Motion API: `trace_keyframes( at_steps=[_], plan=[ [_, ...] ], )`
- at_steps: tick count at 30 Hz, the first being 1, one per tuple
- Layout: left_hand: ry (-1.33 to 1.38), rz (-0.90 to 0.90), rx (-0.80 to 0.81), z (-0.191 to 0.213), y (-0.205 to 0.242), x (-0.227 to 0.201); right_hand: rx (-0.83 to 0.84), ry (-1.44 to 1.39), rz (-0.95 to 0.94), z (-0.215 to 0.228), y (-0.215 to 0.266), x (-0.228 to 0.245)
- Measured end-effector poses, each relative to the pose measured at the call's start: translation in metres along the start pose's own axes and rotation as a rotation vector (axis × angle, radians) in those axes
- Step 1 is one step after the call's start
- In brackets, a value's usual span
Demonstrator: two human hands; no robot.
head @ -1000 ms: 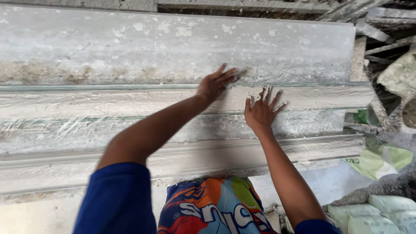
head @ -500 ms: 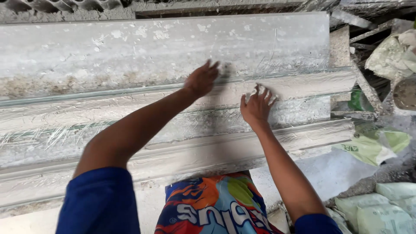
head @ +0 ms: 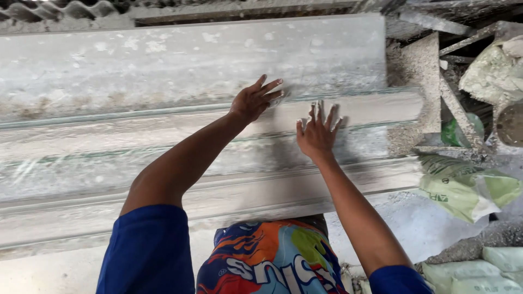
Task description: Cast decorative gypsum moldings by layering fiber strands and plaster mixture into long molds on a workbench.
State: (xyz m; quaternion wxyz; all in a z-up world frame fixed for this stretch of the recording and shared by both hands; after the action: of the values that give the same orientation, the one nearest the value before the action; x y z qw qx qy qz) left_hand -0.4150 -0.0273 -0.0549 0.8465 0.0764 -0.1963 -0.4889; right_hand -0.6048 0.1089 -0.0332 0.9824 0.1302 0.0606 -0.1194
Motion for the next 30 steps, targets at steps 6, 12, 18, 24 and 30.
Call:
trace_keyframes(
  at_steps=[6, 12, 18, 24, 30],
  plan=[
    [-0.135, -0.034, 0.085, 0.084, -0.096, -0.063, -0.051, -0.04, -0.01, -0.053, -0.037, -0.162],
    [-0.124, -0.058, 0.076, 0.108, -0.156, -0.105, 0.004, -0.082, 0.053, -0.048, -0.047, -0.272],
    [-0.046, -0.081, 0.0, 0.134, -0.248, -0.167, 0.044, -0.122, 0.044, -0.048, -0.052, -0.326],
    [-0.135, -0.061, 0.055, 0.156, -0.333, -0.22, 0.067, -0.181, 0.006, -0.046, -0.054, -0.38],
    [-0.742, -0.021, 0.161, 0.254, -0.354, -0.276, 0.061, -0.101, -0.071, -0.072, -0.082, -0.431]
  ],
)
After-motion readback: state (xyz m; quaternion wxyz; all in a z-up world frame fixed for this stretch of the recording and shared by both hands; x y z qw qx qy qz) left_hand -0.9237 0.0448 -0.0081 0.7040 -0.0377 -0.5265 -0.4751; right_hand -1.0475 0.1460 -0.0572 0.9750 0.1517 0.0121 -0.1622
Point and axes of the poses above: each hand's wrist, its own y-axis away from the middle knuckle, its own z-axis out of the back of the hand, x = y × z, the point moved 1 cm from there along -y, towards the middle knuckle, and after that the axes turned 15 degrees about y, right-handed, at the moved point
